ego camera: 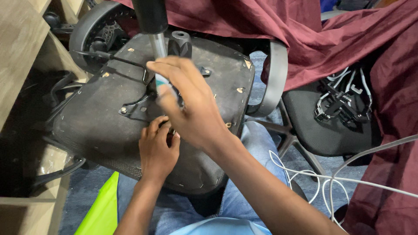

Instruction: The person uses a screwdriver to tighten screws into the metal base of an office chair. They repeatedly insert and tighten screws at multiple locations on the chair base while seated on the floor.

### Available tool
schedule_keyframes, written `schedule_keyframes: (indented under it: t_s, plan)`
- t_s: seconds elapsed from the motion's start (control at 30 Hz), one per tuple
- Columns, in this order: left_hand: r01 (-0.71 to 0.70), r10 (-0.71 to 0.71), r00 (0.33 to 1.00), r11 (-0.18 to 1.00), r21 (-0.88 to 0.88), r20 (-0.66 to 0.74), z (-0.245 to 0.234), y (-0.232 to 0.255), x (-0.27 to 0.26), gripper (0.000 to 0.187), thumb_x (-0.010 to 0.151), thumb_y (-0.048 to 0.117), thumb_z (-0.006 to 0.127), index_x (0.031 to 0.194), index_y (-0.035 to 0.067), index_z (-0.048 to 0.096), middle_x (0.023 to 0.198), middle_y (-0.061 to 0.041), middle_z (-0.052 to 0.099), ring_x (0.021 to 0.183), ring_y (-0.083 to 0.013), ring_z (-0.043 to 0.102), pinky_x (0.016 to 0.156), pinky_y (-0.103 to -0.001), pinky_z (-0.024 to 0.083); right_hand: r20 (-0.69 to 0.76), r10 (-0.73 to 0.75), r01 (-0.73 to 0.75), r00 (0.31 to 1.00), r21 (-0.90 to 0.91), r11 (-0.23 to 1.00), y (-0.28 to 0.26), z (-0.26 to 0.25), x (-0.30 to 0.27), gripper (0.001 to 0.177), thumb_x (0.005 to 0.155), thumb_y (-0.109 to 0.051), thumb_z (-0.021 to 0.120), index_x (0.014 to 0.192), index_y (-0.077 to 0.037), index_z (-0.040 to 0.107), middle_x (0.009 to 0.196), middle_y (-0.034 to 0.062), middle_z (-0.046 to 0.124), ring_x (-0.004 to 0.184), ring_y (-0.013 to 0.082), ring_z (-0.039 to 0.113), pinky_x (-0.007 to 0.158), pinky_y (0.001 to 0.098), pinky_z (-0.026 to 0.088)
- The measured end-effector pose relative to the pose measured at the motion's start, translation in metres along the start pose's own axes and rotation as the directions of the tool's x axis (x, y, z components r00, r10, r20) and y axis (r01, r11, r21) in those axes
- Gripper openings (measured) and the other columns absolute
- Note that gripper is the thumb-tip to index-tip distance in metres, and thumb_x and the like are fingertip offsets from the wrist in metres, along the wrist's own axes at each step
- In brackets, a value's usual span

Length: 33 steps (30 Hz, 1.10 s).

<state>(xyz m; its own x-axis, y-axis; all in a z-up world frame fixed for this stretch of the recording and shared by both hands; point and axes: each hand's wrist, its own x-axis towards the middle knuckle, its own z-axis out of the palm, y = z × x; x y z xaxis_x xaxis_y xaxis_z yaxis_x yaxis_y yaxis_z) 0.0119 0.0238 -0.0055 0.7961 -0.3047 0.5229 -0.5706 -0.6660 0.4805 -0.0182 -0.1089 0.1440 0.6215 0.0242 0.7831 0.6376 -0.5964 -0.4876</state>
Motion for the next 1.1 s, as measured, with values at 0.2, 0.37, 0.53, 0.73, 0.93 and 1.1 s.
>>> schedule_keyframes:
  t_s: [0.2, 0.37, 0.53, 0.73, 0.93, 1.1]
  plan:
    - [0.03, -0.03, 0.998, 1.0, -0.003, 0.059, 0.003, -0.004, -0.002, 0.028, 0.084, 0.02, 0.071, 0.11, 0.009, 0.074, 0.132, -0.007, 0.061, 0.113, -0.036, 0.057, 0.093, -0.049, 0.047, 0.0, 0.046, -0.046, 0.999, -0.015, 0.999, 0.001, 0.001, -0.006, 0.032, 0.104, -0.005, 0.066, 0.134, -0.008, 0.06, 0.127, 0.0121, 0.059, 0.119, 0.0254, 0.063, 0.104, 0.0316, 0.053]
    - [0.013, -0.017, 0.998, 0.997, 0.077, 0.053, 0.004, -0.006, -0.004, 0.029, 0.084, 0.02, 0.071, 0.11, 0.007, 0.073, 0.135, -0.01, 0.06, 0.114, -0.0355, 0.057, 0.095, -0.049, 0.047, 0.011, 0.03, -0.03, 0.999, 0.029, 0.999, 0.002, 0.002, -0.012, 0.033, 0.104, -0.007, 0.07, 0.136, -0.01, 0.06, 0.124, 0.0113, 0.058, 0.116, 0.0243, 0.063, 0.102, 0.0304, 0.053]
    - [0.105, -0.103, 0.993, 0.994, -0.03, 0.062, 0.003, 0.0, 0.003, 0.026, 0.086, 0.023, 0.071, 0.11, 0.013, 0.076, 0.131, -0.005, 0.063, 0.109, -0.0347, 0.058, 0.093, -0.049, 0.047, -0.046, -0.034, 0.035, 0.998, 0.018, 0.999, 0.004, 0.0, -0.01, 0.035, 0.107, 0.0, 0.056, 0.141, -0.009, 0.052, 0.128, 0.012, 0.058, 0.121, 0.0255, 0.061, 0.108, 0.0332, 0.051]
    - [0.181, -0.182, 0.983, 0.982, -0.044, 0.0, 0.005, 0.007, 0.007, 0.028, 0.083, 0.035, 0.081, 0.098, 0.012, 0.072, 0.127, -0.002, 0.065, 0.112, -0.0348, 0.06, 0.092, -0.048, 0.047, -0.245, 0.396, -0.315, 0.885, 0.312, 0.896, 0.042, -0.034, -0.008, 0.036, 0.11, -0.012, 0.041, 0.145, -0.008, 0.046, 0.108, 0.0054, 0.054, 0.083, 0.0119, 0.06, 0.067, 0.0245, 0.054]
    - [0.038, -0.041, 0.999, 0.992, -0.121, -0.017, 0.003, -0.001, 0.001, 0.024, 0.085, 0.026, 0.08, 0.108, 0.019, 0.077, 0.124, -0.005, 0.066, 0.11, -0.0318, 0.062, 0.09, -0.049, 0.048, -0.17, 0.696, -0.552, 0.698, 0.492, 0.673, 0.078, -0.05, -0.024, 0.035, 0.107, -0.021, 0.04, 0.137, -0.008, 0.051, 0.092, 0.003, 0.057, 0.058, 0.0087, 0.057, 0.05, 0.0251, 0.048]
    - [0.214, -0.208, 0.977, 0.958, -0.192, 0.054, 0.005, -0.001, 0.007, 0.018, 0.083, 0.028, 0.08, 0.097, 0.017, 0.075, 0.121, 0.0, 0.069, 0.102, -0.0239, 0.069, 0.087, -0.043, 0.052, -0.035, 0.786, -0.719, 0.617, 0.379, 0.582, 0.088, -0.04, -0.049, 0.032, 0.105, -0.023, 0.045, 0.129, -0.007, 0.058, 0.087, 0.0033, 0.06, 0.054, 0.0087, 0.057, 0.048, 0.0257, 0.046]
